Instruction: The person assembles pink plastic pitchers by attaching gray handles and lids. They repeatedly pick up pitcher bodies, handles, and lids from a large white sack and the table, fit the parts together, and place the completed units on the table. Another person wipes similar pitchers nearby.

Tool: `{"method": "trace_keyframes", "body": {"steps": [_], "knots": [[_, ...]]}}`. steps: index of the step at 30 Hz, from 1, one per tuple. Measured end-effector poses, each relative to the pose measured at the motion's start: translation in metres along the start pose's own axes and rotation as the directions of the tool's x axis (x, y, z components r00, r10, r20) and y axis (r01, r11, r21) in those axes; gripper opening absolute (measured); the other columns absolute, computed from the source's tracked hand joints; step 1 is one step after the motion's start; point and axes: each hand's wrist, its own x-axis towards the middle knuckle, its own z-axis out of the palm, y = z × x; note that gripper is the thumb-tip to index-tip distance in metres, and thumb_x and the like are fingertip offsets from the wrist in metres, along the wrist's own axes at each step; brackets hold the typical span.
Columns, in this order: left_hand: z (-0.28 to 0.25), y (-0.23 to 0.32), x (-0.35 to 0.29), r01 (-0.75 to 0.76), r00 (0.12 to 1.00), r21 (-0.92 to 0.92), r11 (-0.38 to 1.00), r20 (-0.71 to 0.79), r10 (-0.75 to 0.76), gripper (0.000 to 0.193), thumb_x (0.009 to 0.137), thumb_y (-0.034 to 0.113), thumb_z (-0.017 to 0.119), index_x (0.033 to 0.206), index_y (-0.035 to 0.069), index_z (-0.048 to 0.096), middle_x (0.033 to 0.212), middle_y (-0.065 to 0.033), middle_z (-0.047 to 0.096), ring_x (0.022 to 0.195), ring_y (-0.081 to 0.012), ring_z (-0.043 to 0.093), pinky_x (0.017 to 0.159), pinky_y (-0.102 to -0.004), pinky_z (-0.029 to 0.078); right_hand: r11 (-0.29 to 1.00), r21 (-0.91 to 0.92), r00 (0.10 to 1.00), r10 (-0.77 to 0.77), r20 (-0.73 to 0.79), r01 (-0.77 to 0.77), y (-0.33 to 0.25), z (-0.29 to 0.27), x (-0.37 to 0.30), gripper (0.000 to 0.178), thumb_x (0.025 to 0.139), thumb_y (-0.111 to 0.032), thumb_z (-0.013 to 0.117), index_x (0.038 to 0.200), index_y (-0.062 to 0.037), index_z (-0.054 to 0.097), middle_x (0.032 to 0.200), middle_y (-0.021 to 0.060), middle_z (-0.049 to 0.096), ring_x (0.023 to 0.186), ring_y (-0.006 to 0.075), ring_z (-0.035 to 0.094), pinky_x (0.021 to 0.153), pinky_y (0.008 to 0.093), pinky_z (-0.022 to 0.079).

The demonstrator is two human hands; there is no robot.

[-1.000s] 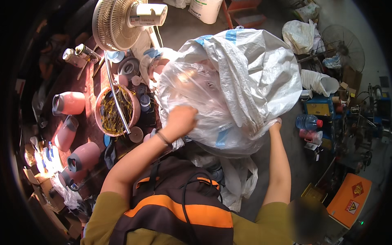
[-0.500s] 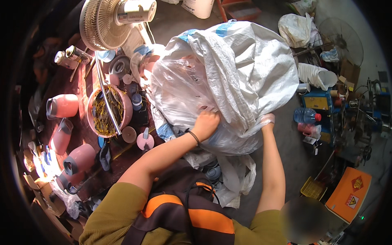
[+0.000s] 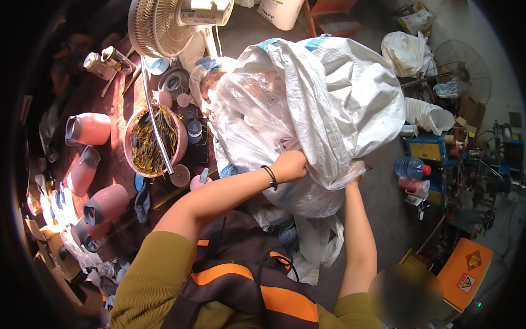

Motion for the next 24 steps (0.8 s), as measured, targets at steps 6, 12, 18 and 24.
{"method": "trace_keyframes", "body": {"steps": [6, 12, 18, 24], "knots": [[0.045, -0.026, 0.027, -0.084, 0.836, 0.309, 0.947, -0.496, 0.236, 0.019, 0.079, 0.013, 0.056, 0.092, 0.008, 0.069, 0.084, -0.0132, 0.069, 0.072, -0.033, 0.066, 0.063, -0.0414, 0.051, 0.989, 0.122, 0.974, -0.051, -0.222, 0.08, -0.03, -0.04, -0.008, 0.034, 0.092, -0.027, 0.047, 0.111, -0.0071, 0.066, 0.114, 0.0071, 0.066, 0.105, 0.022, 0.062, 0.078, 0.0356, 0.05], [0.061, -0.038, 0.009, 0.225, 0.893, -0.119, 0.967, -0.371, -0.253, 0.036, 0.084, 0.028, 0.053, 0.109, 0.005, 0.063, 0.098, -0.0173, 0.067, 0.079, -0.0358, 0.066, 0.07, -0.0444, 0.051, 0.995, -0.016, 0.994, 0.103, 0.038, -0.103, -0.052, -0.043, -0.025, 0.026, 0.088, -0.025, 0.054, 0.103, -0.0101, 0.069, 0.107, 0.006, 0.068, 0.095, 0.0219, 0.065, 0.072, 0.0346, 0.049], [0.038, -0.042, 0.0, -0.063, 0.992, -0.114, 0.992, -0.113, 0.05, 0.033, 0.082, 0.034, 0.053, 0.099, 0.01, 0.068, 0.096, -0.0166, 0.068, 0.084, -0.0337, 0.065, 0.074, -0.0432, 0.052, 0.955, 0.297, 0.794, 0.17, -0.584, 0.014, -0.06, 0.014, -0.043, 0.037, 0.091, -0.031, 0.052, 0.116, -0.0038, 0.056, 0.12, 0.015, 0.059, 0.107, 0.0225, 0.058, 0.085, 0.0354, 0.047], [-0.067, 0.025, -0.064, 0.053, 0.998, -0.145, 0.988, -0.031, -0.058, 0.033, 0.082, 0.041, 0.056, 0.091, 0.011, 0.066, 0.08, -0.0154, 0.066, 0.077, -0.0353, 0.063, 0.068, -0.0446, 0.049, 0.583, 0.803, 0.776, 0.447, -0.445, 0.124, 0.026, -0.075, -0.087, 0.037, 0.083, -0.021, 0.059, 0.115, -0.0022, 0.056, 0.099, 0.0196, 0.064, 0.093, 0.0355, 0.062, 0.081, 0.0406, 0.049]]}}
